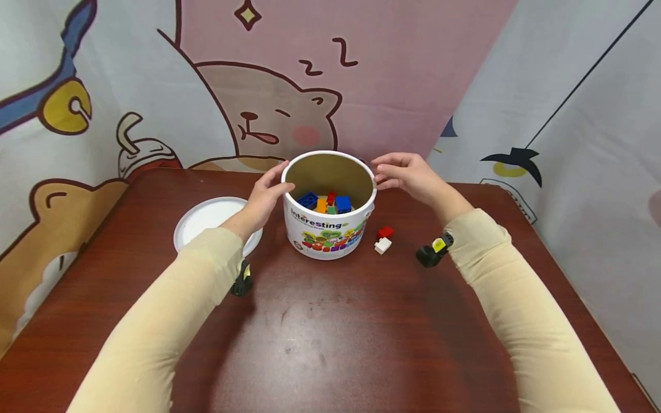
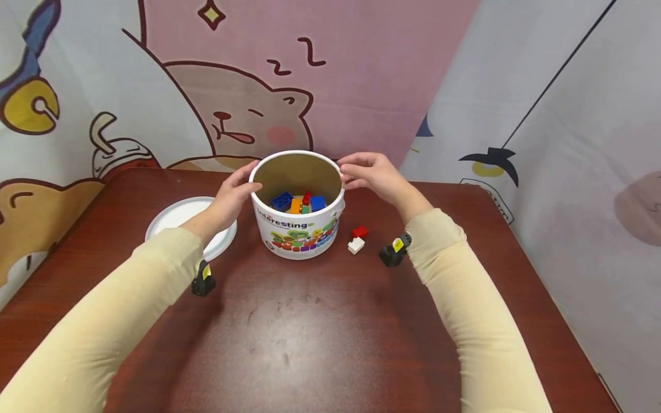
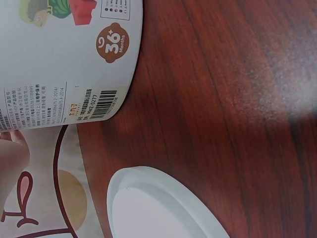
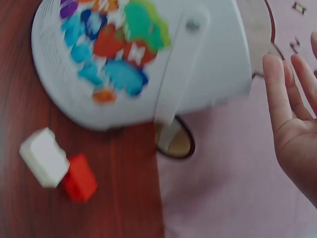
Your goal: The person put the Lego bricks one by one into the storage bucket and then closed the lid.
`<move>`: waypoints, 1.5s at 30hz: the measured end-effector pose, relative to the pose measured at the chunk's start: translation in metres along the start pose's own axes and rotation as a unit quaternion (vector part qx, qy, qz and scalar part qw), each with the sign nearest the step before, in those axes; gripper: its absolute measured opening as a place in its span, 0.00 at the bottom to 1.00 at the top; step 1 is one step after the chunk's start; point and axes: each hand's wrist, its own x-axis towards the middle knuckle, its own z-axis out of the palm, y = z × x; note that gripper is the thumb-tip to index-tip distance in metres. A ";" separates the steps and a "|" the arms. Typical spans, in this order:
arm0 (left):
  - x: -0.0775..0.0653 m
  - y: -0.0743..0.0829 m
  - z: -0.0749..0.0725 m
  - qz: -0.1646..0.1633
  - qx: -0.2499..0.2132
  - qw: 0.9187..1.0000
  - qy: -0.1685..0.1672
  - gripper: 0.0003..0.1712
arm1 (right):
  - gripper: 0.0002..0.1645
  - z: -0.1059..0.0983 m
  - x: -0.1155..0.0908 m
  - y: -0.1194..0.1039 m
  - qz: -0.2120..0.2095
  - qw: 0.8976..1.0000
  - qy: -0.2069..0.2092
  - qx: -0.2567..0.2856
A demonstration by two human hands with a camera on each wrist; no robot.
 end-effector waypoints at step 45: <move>-0.001 0.000 0.000 -0.003 0.019 1.000 0.004 0.34 | 0.21 -0.046 -0.030 0.127 0.133 0.941 -0.008 -0.313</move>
